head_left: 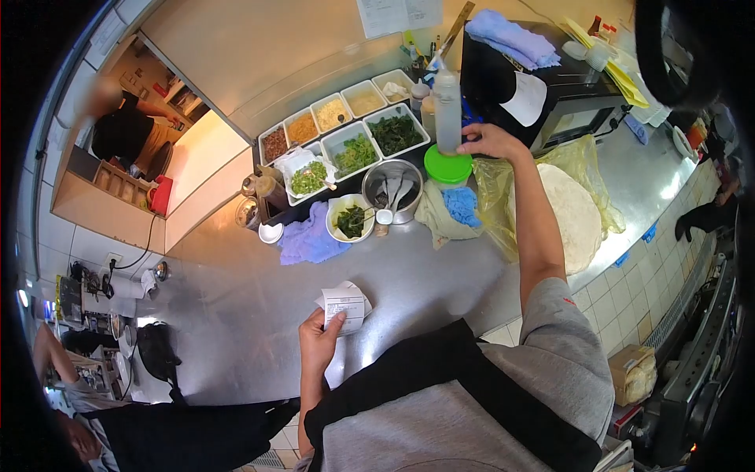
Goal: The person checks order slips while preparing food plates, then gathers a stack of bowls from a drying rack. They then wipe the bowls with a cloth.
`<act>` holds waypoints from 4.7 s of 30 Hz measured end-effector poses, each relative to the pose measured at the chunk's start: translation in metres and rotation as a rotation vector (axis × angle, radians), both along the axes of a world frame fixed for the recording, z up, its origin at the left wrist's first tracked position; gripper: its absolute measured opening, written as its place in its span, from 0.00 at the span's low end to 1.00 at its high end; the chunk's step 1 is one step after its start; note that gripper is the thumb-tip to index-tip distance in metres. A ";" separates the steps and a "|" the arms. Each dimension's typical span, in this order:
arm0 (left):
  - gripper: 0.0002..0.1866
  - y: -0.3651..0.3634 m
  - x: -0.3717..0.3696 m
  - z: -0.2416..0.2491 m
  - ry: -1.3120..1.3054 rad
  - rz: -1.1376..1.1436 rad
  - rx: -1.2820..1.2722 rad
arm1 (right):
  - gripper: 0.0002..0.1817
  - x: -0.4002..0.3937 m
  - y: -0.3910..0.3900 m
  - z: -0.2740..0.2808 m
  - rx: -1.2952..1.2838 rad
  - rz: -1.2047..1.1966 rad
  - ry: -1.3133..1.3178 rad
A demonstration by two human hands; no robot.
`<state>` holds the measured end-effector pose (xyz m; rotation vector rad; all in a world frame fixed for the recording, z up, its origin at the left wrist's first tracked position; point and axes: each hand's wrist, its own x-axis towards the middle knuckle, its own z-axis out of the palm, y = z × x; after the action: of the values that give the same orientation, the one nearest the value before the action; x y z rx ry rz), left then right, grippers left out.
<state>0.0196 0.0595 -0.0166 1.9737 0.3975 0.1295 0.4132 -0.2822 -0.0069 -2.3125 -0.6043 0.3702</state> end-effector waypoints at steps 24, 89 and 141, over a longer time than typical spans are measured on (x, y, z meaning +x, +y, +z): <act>0.09 -0.004 0.003 -0.001 0.031 -0.018 0.026 | 0.36 -0.069 0.038 0.003 0.221 -0.267 -0.222; 0.17 0.023 0.050 0.059 -0.115 -0.210 -0.526 | 0.07 -0.195 0.185 0.166 0.161 1.099 -0.588; 0.12 0.076 -0.030 -0.080 -0.261 0.562 0.306 | 0.07 0.182 0.270 0.273 -0.260 0.067 -0.907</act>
<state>-0.0100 0.1357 -0.0970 2.0540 0.7868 0.8388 0.5953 -0.0124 0.2664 -2.6533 -1.1059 -0.6590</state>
